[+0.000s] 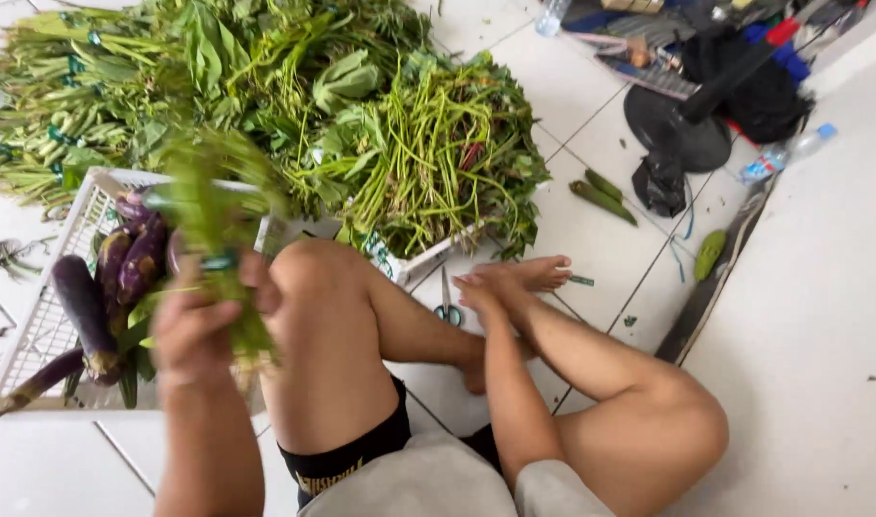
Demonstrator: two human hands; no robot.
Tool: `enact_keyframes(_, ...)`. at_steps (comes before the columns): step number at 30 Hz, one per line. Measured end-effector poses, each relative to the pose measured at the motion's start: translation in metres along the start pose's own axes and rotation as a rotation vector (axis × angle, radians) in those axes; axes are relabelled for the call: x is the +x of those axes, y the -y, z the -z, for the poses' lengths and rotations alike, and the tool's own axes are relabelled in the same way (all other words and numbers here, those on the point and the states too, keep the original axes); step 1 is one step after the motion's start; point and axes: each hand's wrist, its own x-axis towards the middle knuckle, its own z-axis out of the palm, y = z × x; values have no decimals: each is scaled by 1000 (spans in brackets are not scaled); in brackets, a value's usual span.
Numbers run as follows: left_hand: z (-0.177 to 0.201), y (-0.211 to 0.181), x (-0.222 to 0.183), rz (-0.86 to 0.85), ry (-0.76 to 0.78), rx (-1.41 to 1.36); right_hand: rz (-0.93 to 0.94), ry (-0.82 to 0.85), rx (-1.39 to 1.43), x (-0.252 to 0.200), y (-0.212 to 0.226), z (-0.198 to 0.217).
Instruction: Gathering, bundling, and trimming leafy greens on a tiled floor.
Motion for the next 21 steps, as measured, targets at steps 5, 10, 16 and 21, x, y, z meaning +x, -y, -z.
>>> enact_keyframes(5, 51, -58, -19, -111, 131, -72, 35, 115, -305, 119, -119, -58)
enact_keyframes(10, 62, -60, -45, -83, -107, 95, 380, 103, -826, 128, -135, -66)
enact_keyframes(16, 39, -38, -48, -13, -109, 48, 480, -14, -709, 92, -133, -63)
enact_keyframes(21, 18, -42, -28, 58, -36, -164, 229, 124, -812, 125, -135, -51)
